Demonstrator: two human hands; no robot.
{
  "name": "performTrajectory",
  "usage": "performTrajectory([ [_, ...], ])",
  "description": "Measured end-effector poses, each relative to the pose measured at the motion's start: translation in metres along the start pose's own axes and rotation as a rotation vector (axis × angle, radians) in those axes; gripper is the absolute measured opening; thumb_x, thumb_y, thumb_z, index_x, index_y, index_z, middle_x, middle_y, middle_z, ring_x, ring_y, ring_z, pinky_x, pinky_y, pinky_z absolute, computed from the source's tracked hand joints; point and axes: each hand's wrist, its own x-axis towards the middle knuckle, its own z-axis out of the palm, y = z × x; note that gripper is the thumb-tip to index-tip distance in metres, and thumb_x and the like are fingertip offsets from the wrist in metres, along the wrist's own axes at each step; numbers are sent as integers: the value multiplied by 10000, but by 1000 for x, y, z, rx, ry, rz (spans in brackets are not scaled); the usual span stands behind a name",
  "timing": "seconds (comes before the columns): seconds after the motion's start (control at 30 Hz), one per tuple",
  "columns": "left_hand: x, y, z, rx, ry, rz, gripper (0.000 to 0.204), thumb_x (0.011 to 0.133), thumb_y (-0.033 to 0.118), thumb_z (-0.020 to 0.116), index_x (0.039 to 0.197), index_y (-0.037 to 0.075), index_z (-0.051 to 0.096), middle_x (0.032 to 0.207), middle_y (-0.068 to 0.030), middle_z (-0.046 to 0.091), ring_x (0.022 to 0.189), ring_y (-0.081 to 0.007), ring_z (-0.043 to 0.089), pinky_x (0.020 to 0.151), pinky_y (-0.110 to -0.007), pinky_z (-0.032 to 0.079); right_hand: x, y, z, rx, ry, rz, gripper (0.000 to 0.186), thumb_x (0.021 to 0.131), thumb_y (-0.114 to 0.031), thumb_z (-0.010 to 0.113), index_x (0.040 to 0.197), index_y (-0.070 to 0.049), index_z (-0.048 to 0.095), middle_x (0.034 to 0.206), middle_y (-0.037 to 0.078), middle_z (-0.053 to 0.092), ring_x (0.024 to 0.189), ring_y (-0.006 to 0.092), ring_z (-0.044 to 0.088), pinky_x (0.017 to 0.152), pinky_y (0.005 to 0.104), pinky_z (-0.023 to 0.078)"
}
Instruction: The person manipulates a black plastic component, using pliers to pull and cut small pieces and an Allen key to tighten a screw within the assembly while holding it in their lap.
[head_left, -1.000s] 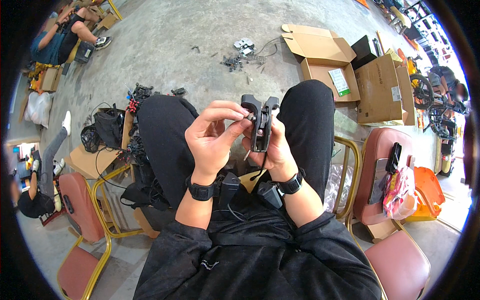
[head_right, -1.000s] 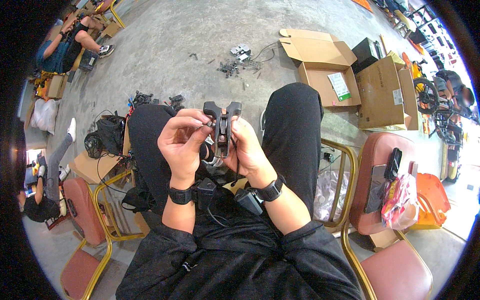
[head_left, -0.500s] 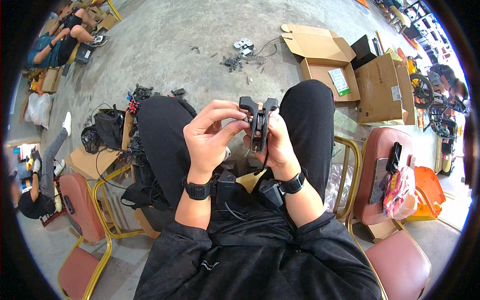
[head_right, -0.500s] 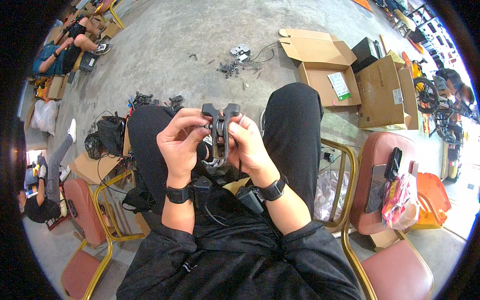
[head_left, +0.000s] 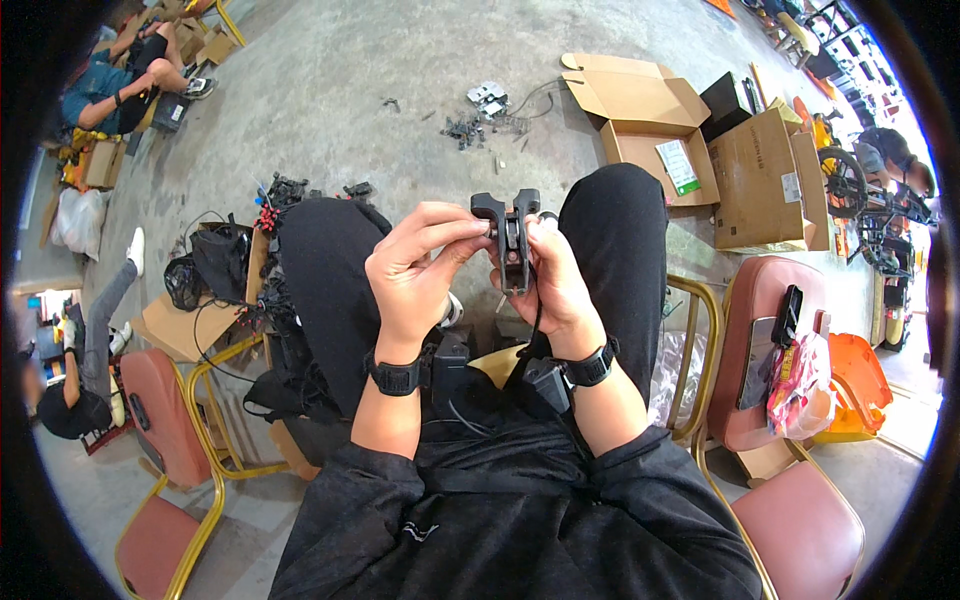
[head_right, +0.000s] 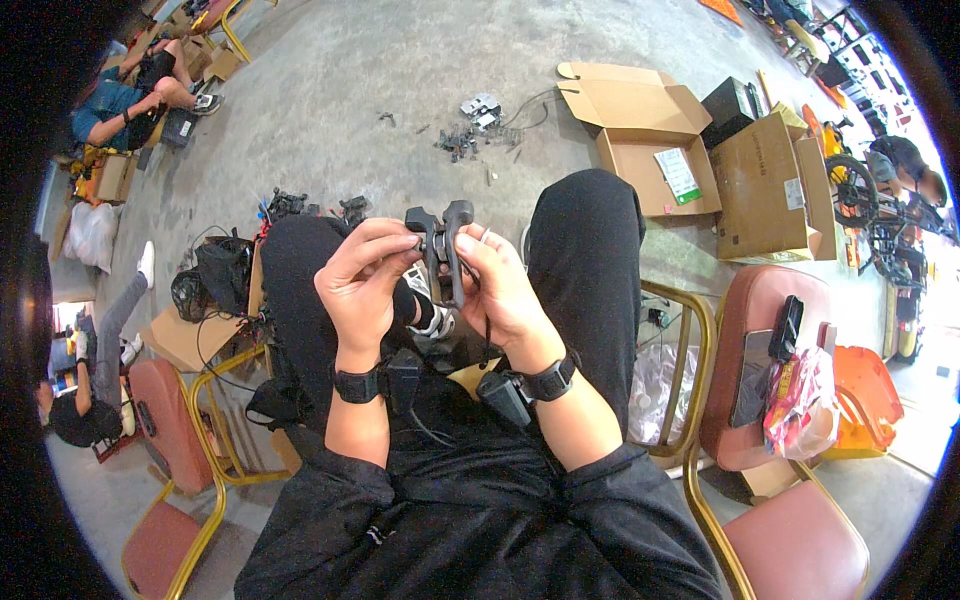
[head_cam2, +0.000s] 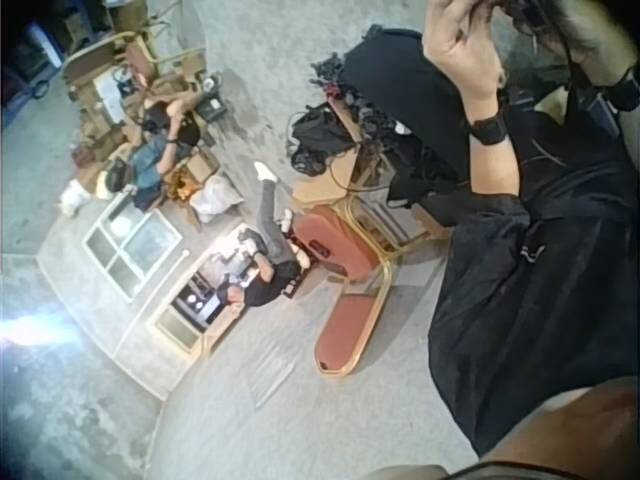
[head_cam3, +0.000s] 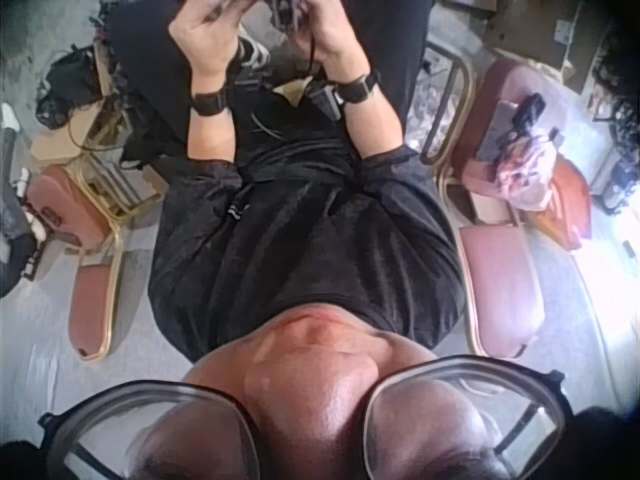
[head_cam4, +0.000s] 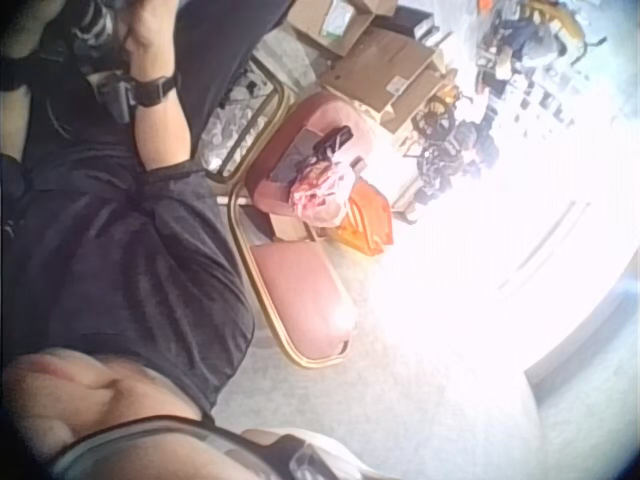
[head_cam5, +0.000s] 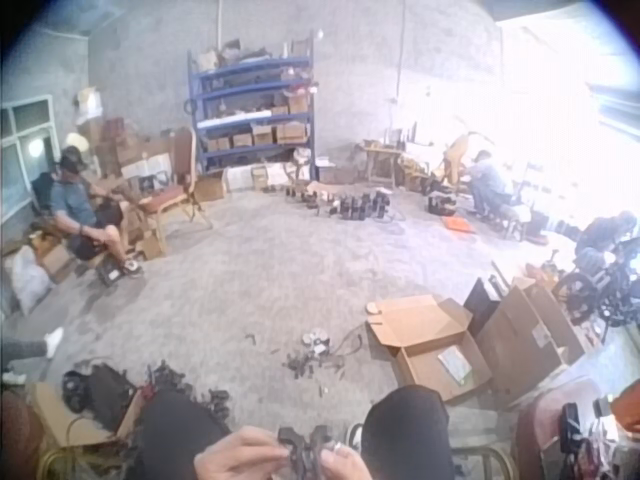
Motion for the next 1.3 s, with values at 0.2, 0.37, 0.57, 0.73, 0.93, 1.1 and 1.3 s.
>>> performTrajectory([
  [0.2,3,-11,-1,57,22,-23,221,698,-140,669,890,-31,674,893,-103,645,815,-160,617,688,-254,525,3,-3,0,36,-13,0,201,898,-245,564,969,-57,570,785,-6,618,634,46,576,571,198,491],
  [0.37,3,-13,-2,-71,27,-89,214,712,-144,659,903,-47,664,915,-106,641,835,-157,613,703,-250,530,3,-3,6,27,8,10,200,909,-213,570,1030,-53,561,828,-16,630,646,22,585,604,187,505],
  [0.57,4,-10,-6,-50,20,-144,186,725,-144,645,892,-62,659,907,-111,639,829,-153,611,712,-252,538,3,-2,7,8,11,2,194,905,-211,573,1020,-55,561,835,-20,629,637,24,579,609,190,505],
  [0.73,3,-14,-1,-96,58,-192,143,749,-114,649,882,-62,659,892,-102,639,812,-145,608,715,-242,516,3,-3,12,-45,97,-33,192,900,-254,556,949,-69,557,771,-8,608,571,28,550,503,168,461],
  [0.93,2,-21,0,-275,57,-287,116,773,-68,662,887,-49,654,901,-81,626,812,-126,594,737,-231,484,5,0,7,-56,93,-53,187,888,-228,574,970,-64,541,777,-21,608,561,8,539,489,153,446],
  [1.1,0,-25,-1,-327,63,-271,107,778,-60,662,883,-45,643,913,-70,614,817,-119,583,743,-228,477,5,0,11,-64,105,-76,196,869,-206,600,979,-55,538,792,-10,617,569,11,553,507,153,463],
  [1.3,-2,-27,5,-462,103,-297,106,781,-44,667,885,-43,644,914,-73,616,816,-121,583,744,-230,476,3,0,17,-87,118,-127,220,858,-203,613,995,-47,541,825,9,625,606,30,581,534,171,489],
])
